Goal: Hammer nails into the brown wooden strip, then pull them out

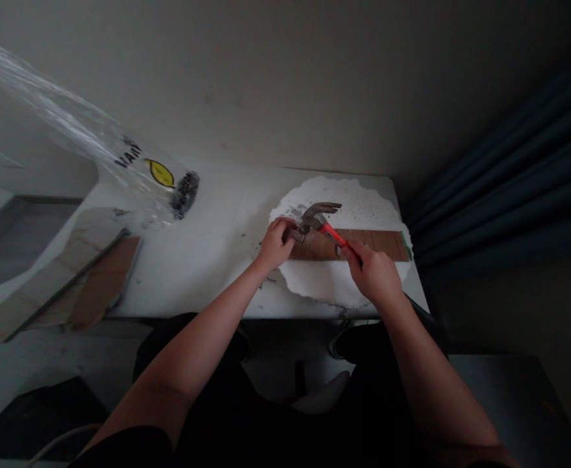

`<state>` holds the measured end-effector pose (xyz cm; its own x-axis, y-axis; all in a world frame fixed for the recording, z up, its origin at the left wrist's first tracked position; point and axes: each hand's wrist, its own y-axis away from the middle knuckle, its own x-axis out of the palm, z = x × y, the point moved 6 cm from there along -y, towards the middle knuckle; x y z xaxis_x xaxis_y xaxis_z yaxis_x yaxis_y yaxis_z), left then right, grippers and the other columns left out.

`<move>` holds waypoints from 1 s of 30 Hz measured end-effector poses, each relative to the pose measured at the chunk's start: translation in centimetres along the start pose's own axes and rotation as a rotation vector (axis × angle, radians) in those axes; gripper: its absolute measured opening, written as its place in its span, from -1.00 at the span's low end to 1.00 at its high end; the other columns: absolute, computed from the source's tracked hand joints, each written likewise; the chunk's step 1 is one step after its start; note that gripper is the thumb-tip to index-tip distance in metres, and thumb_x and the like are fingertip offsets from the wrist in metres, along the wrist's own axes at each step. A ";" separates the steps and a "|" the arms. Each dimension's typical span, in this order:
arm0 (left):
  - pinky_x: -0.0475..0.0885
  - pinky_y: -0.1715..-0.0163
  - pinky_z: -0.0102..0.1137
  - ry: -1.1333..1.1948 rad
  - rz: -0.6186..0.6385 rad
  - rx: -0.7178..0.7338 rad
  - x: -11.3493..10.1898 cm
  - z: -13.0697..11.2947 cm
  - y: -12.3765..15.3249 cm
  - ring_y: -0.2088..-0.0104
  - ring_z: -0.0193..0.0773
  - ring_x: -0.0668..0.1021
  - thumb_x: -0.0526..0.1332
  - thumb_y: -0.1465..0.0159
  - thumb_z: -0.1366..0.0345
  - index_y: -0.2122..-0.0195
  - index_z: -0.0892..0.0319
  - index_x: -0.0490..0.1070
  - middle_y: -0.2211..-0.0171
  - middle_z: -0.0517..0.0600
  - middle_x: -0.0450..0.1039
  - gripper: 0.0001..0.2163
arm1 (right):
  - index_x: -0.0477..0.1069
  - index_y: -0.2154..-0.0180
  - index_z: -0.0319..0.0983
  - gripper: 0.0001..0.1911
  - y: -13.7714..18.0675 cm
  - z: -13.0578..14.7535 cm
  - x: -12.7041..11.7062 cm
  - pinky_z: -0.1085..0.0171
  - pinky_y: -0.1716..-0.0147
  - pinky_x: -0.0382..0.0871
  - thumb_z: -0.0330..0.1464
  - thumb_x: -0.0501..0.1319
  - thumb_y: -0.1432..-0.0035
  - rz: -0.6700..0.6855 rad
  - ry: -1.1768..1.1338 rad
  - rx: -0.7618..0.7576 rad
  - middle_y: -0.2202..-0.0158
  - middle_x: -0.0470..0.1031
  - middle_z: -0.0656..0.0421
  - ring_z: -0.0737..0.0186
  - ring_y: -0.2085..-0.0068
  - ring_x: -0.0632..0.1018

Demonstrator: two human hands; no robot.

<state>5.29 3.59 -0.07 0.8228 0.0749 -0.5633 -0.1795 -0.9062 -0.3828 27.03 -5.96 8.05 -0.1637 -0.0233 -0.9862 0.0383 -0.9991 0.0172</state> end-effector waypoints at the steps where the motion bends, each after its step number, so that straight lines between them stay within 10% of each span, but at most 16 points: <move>1: 0.42 -0.13 -0.15 0.019 -0.024 -0.020 -0.2 0.2 0.0 -0.02 -0.15 0.50 0.11 -0.10 0.55 0.16 0.12 0.40 0.08 0.06 0.48 -0.69 | 0.46 -0.14 -0.12 -0.51 0.0 0.0 0.1 0.20 0.26 0.37 -0.11 -0.08 -0.44 0.011 0.007 0.001 0.22 0.65 0.02 0.02 0.26 0.63; 19: 0.38 -0.14 -0.17 -0.029 -0.086 -0.075 -1.7 1.5 -0.1 -0.02 -0.14 0.50 0.07 -0.10 0.56 0.20 0.13 0.42 0.09 0.04 0.48 -0.69 | 0.44 -0.15 -0.10 -0.51 0.0 -0.2 0.6 0.20 0.31 0.38 -0.10 -0.10 -0.45 0.008 0.053 -0.023 0.24 0.65 0.05 0.01 0.27 0.64; 30: 0.41 0.07 -0.30 -0.273 -0.022 -0.506 -6.9 6.1 -1.3 0.14 -0.24 0.52 0.05 -0.31 0.48 -0.07 0.30 0.29 0.06 0.14 0.51 -0.70 | 0.46 -0.14 -0.10 -0.50 0.1 -0.1 1.4 0.23 0.32 0.36 -0.08 -0.09 -0.45 0.047 0.080 -0.005 0.27 0.64 0.03 0.05 0.31 0.63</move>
<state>-3.45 6.76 -0.13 0.6426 0.1398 -0.7533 0.1716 -0.9845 -0.0363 26.87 -6.06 6.68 -0.0822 -0.0671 -0.9944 0.0490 -0.9968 0.0632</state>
